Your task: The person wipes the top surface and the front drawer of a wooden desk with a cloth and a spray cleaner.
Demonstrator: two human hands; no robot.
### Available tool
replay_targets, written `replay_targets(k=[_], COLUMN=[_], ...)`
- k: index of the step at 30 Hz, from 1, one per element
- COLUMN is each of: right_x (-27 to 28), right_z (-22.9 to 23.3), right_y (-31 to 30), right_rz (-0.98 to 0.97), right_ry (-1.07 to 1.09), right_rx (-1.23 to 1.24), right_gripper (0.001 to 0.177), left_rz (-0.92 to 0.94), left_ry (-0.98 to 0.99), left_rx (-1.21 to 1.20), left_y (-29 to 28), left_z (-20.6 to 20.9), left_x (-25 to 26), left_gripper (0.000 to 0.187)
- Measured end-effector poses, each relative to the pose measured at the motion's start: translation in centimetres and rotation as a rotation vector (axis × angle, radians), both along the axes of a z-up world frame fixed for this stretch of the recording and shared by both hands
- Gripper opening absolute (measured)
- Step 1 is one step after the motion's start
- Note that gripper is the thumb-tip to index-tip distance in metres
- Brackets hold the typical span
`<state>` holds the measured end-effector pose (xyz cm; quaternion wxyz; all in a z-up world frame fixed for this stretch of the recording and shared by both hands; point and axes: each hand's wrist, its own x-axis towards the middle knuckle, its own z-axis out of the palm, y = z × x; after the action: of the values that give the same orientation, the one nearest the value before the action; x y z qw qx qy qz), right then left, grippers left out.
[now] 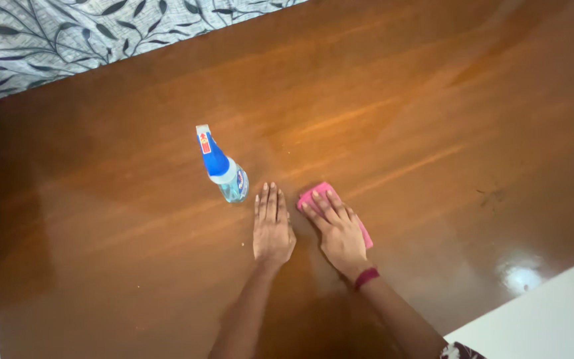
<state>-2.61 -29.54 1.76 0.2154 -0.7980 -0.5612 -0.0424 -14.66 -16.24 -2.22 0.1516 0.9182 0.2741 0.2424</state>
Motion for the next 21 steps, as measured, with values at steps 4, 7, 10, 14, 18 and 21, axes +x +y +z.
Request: replay_targets(k=[4,7,10,14,18,21], right_x=[-2.1,-3.6,-4.9,-5.9,-4.9,-3.2], right_z=[0.2,-0.1,-0.5,-1.0,-0.8,-0.6], right_y=[-3.6,-5.9,-8.2,-10.0,-9.2,-7.2], right_rz=[-0.014,-0.052,-0.081,-0.107,-0.090,-0.095], right_ry=[0.007,0.005,-0.007,-0.017,-0.004,-0.007], right_rx=[-0.009,-0.025,-0.002,-0.030,-0.034,-0.027], right_gripper=[0.069,0.067,0.065,0.063,0.064,0.065], left_rz=[-0.076,-0.094,-0.110,-0.087,-0.092,-0.090], left_ry=[0.057,0.149,0.203,0.222,0.292,0.342], left_rx=[0.049,0.066,0.054,0.079,0.072,0.053], left_y=[-0.7,-0.8,-1.0,-1.1,-1.3,-1.3], left_z=[0.1,0.2,0.3,0.5,0.8,1.1], left_x=[-1.7,-2.7,-3.4,-3.0,-2.9,-2.7], left_gripper=[0.062,0.067,0.070,0.069,0.070,0.072])
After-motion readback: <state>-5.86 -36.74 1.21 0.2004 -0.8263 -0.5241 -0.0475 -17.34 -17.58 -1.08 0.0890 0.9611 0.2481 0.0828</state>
